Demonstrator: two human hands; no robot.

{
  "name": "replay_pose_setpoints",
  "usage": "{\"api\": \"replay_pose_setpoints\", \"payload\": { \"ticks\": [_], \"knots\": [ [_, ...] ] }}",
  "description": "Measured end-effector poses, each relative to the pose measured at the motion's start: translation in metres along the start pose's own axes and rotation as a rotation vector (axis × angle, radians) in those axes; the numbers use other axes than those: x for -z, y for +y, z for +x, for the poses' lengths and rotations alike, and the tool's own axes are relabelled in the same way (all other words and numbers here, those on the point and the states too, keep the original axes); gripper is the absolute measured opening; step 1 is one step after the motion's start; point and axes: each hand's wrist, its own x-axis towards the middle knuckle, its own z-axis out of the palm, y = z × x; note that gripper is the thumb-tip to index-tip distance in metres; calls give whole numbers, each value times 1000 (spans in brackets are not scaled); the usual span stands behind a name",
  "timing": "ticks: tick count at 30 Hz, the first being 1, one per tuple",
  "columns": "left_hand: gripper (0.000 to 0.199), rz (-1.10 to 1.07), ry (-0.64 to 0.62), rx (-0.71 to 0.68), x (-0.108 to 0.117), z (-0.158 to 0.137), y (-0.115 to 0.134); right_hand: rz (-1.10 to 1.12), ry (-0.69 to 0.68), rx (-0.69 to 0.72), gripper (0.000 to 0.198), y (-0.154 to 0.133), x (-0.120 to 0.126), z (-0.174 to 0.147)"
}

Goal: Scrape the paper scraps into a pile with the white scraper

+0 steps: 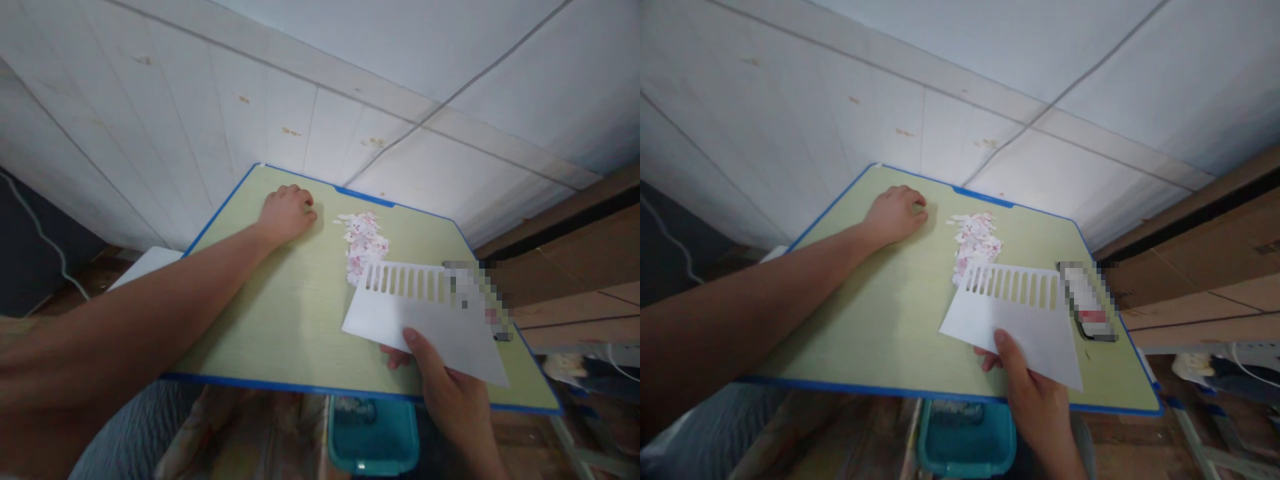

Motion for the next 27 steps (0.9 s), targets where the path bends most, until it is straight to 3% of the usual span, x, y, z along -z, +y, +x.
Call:
{"api": "replay_pose_setpoints", "payload": {
  "ticks": [5, 9, 15, 23, 27],
  "knots": [
    [37, -11, -3, -11, 0, -2, 4, 45, -8, -83, 50, -23, -15, -28],
    [36, -9, 2, -32, -4, 0, 1, 158, 4, -170, 39, -31, -20, -32],
    [34, -31, 11, -37, -6, 1, -1, 184, -27, -139, 50, -31, -18, -25],
    [38, -13, 15, -30, -8, 3, -1, 258, -56, -218, 26, -23, -16, -36],
    [38, -4, 8, -30, -7, 1, 1, 293, 49, -290, 25, -17, -17, -41]
  ]
}}
